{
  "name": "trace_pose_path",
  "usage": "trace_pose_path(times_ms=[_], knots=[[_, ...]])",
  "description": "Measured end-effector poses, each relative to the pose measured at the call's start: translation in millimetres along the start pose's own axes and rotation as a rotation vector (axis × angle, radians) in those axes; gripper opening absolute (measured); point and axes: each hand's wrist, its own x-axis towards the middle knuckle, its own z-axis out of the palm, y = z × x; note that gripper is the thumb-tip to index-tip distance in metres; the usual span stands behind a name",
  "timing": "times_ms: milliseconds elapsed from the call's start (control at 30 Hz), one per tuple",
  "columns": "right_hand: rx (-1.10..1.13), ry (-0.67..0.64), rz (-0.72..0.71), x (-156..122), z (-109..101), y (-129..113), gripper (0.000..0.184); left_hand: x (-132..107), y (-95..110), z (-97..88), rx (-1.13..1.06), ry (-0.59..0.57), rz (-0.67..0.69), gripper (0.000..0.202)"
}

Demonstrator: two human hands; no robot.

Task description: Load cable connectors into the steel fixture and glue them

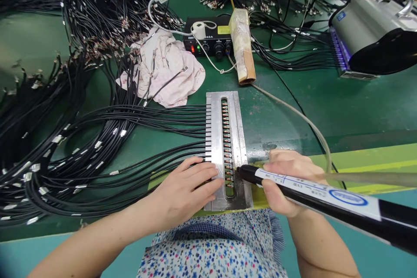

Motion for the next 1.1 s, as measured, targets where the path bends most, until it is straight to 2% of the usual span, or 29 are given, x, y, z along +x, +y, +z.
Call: trace_pose_path(times_ms=[100, 433, 1100], knots=[[0.114, -0.032, -0.057, 4, 3, -3, 0.026, 1, 0, -1.1, 0.007, -0.017, 0.001, 0.018], [0.044, -0.066, -0.061, 13, 11, -9, 0.021, 0, 1, -0.2, -0.010, -0.038, -0.020, 0.018], [0.052, -0.095, -0.094, 18, 11, -13, 0.020, 0, 1, -2.0, -0.036, -0.019, -0.016, 0.019]])
